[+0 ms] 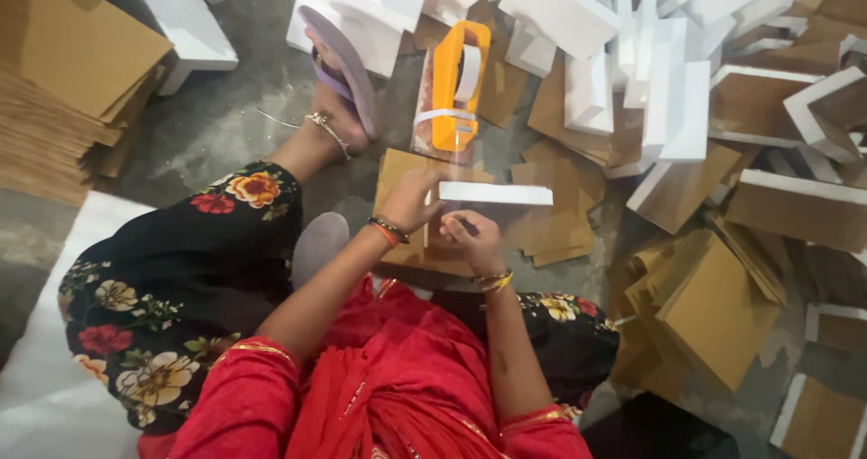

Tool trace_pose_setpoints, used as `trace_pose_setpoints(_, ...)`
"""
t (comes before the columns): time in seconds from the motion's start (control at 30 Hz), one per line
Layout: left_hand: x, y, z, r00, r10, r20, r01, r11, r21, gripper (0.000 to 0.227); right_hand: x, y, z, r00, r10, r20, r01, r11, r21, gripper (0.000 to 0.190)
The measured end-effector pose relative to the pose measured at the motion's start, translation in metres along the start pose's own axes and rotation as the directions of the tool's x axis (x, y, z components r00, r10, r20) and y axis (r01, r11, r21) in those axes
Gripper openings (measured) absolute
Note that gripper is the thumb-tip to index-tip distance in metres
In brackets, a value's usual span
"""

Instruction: The person sits on the floor and assembles small cardboard boxes by inserting white foam inserts into the base and folding the flaps. They use a handheld tape dispenser to seal the boxes and place the finished units into a pile.

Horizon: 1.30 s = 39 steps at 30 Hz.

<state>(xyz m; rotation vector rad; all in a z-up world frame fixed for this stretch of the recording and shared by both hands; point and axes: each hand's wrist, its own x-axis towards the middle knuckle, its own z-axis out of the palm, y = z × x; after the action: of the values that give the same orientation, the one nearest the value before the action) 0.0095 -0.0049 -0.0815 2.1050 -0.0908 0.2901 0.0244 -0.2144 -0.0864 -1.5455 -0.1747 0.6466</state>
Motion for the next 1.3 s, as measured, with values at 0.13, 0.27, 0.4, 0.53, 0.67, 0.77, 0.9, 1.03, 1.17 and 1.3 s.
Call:
trace_pose_setpoints(0.13,-0.002,-0.008,0.003,1.0,0.028,-0.002,-0.028,0.998,-0.048,0.042,0.006,0.013,-0.003,0.999,0.035,-0.029,-0.036,0.999,-0.016,0.022)
trace_pose_setpoints(0.27,-0.002,-0.018,-0.003,0.989,0.14,0.035,-0.134,0.982,-0.136,0.048,0.024,0.031,-0.021,0.996,0.085,-0.019,-0.087,0.973,-0.214,0.024)
trace_pose_setpoints(0.4,-0.001,-0.017,0.01,0.998,-0.03,0.06,0.048,0.944,-0.325,0.051,0.036,0.043,-0.022,0.997,0.047,-0.062,-0.062,0.963,-0.261,0.018)
trace_pose_setpoints(0.53,-0.006,-0.024,0.036,0.986,-0.057,-0.156,0.029,0.983,-0.18,0.051,0.032,0.013,-0.023,0.986,0.156,0.049,-0.116,0.878,-0.464,0.017)
trace_pose_setpoints(0.67,-0.01,-0.032,0.038,0.991,-0.045,-0.126,0.026,0.989,-0.148,0.048,0.028,-0.063,-0.023,0.968,-0.085,0.238,0.148,0.953,-0.264,0.017)
trace_pose_setpoints(0.77,-0.014,-0.036,0.042,0.993,-0.077,-0.091,0.066,0.991,-0.118,0.05,0.067,-0.098,-0.017,0.969,-0.17,-0.181,0.03,0.802,-0.597,0.03)
trace_pose_setpoints(0.9,-0.015,-0.06,0.05,0.989,-0.145,-0.031,0.142,0.987,-0.077,0.053,0.14,-0.088,-0.015,0.999,0.037,-0.021,-0.042,0.759,-0.65,0.029)
trace_pose_setpoints(1.03,-0.023,-0.089,0.08,0.992,-0.034,-0.121,0.026,0.998,-0.062,0.063,0.163,-0.044,-0.033,0.997,0.048,0.053,-0.004,0.776,-0.63,0.031)
trace_pose_setpoints(1.17,-0.019,-0.09,0.092,0.928,-0.372,0.031,0.363,0.881,-0.302,0.022,0.188,0.01,-0.064,0.926,0.278,0.254,0.163,0.313,-0.936,0.035)
trace_pose_setpoints(1.3,-0.02,-0.061,0.059,0.975,0.035,-0.217,-0.069,0.987,-0.148,0.061,0.219,0.038,-0.072,0.899,0.335,0.283,0.272,0.081,-0.959,0.041)
